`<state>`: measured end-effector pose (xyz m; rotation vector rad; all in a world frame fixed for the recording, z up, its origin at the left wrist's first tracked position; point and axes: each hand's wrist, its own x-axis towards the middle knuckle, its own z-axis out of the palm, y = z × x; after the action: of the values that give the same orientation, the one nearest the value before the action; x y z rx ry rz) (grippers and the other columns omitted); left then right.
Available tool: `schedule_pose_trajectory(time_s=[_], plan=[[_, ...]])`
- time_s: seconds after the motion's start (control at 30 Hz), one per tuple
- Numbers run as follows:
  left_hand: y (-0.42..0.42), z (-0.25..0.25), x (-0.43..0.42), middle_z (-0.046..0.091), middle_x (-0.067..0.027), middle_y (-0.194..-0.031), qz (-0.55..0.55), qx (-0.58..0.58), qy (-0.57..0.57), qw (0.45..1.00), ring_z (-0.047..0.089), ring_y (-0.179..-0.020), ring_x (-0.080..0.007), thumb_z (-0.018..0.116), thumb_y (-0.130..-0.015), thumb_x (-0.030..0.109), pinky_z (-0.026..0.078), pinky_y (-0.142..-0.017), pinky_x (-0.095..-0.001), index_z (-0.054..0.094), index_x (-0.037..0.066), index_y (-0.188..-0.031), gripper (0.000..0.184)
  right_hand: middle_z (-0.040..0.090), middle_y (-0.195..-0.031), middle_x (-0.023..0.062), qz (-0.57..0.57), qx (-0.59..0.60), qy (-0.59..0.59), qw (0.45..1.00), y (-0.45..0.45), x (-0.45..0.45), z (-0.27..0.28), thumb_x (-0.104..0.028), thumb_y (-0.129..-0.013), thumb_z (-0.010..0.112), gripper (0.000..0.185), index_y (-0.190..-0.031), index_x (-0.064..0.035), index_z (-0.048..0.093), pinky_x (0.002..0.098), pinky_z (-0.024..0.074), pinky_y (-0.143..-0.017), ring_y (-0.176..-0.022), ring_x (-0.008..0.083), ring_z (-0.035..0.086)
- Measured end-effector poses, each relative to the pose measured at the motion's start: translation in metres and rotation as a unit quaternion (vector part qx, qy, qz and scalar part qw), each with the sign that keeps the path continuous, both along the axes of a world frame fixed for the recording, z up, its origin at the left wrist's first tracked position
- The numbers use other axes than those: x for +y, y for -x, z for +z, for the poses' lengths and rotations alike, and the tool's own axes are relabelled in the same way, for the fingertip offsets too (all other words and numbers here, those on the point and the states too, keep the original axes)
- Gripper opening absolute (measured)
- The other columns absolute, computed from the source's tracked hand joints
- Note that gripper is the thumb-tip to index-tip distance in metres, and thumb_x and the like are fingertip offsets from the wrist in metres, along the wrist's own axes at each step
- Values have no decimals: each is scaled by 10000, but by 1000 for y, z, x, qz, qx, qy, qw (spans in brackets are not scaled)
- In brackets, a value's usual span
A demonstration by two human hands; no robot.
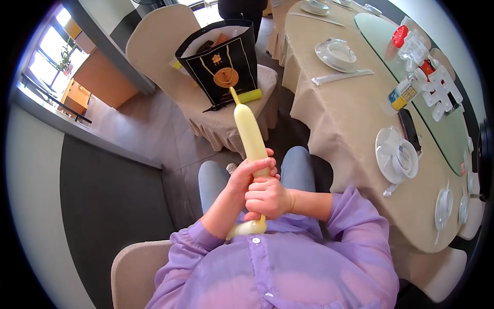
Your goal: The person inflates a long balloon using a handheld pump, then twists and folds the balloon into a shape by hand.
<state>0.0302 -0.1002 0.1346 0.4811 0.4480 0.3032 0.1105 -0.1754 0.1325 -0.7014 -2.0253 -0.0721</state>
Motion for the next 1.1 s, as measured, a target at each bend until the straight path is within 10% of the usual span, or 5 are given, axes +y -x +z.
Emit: schedule_pose_trajectory(time_s=[0.27,0.57,1.1], plan=[[-5,10,0,469,-20,-757,5,35,-45,998,473,-664,-130,631,-805,202,453,-653,-287,436,71,-1084,365,420,-523,50,4,35,21,999,-2,4,-8,-332,-840,540,409,-550,-71,416,321,379,-476,-462,203,440],[-11,-11,2,335,25,-535,10,43,-66,997,413,-514,-130,492,-901,344,456,-592,-317,348,130,-660,353,448,-528,43,-6,7,27,1000,0,0,-10,-296,-817,572,358,-571,-80,426,318,398,-516,-481,211,458],[-20,0,14,457,-15,-676,-23,32,-105,994,477,-574,-125,605,-826,164,439,-539,-288,470,63,-940,203,434,-520,44,-19,6,47,999,-1,-1,-14,-249,-767,625,340,-560,-90,408,318,382,-466,-467,210,453]])
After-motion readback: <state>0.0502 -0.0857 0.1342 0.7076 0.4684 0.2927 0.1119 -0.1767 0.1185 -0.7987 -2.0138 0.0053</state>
